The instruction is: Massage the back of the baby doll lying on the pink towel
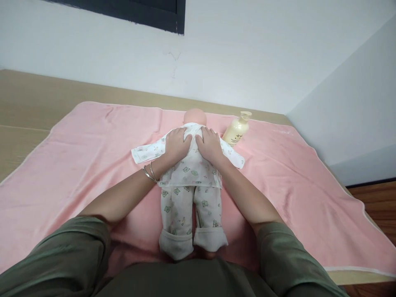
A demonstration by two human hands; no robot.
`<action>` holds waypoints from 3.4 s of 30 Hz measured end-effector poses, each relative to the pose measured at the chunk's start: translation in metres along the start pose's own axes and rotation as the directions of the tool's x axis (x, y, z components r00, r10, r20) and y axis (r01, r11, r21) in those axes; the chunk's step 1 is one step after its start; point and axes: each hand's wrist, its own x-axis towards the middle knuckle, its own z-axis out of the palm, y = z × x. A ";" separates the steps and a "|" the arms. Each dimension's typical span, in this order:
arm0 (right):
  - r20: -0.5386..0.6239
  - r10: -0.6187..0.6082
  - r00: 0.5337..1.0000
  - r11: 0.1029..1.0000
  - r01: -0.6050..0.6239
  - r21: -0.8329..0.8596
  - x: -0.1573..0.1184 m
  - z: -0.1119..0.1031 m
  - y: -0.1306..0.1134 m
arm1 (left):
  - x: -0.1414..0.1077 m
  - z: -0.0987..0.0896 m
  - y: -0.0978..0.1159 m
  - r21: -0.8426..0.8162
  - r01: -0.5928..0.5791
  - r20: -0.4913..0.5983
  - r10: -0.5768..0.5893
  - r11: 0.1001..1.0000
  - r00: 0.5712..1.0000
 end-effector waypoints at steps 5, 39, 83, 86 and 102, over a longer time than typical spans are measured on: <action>0.011 -0.027 1.000 0.997 0.028 -0.073 -0.008 -0.007 -0.009 | -0.001 -0.002 0.001 0.003 -0.003 0.007 0.003 1.000 1.000; 0.010 -0.190 0.982 0.959 0.187 -0.211 -0.035 0.002 -0.027 | 0.003 -0.010 -0.004 -0.040 -0.026 0.084 0.029 0.999 0.996; 0.121 -0.109 0.987 0.993 0.102 0.062 0.009 -0.012 0.012 | -0.021 -0.005 0.020 0.062 -0.211 -0.015 0.212 0.976 0.977; 0.115 -0.093 0.989 0.995 0.090 0.029 0.006 -0.011 0.009 | -0.020 -0.004 0.020 0.038 -0.189 -0.019 0.189 0.981 0.982; 0.016 -0.218 0.976 0.976 0.218 -0.020 -0.009 -0.003 -0.006 | -0.007 -0.001 0.007 -0.039 -0.072 -0.015 0.072 0.997 0.997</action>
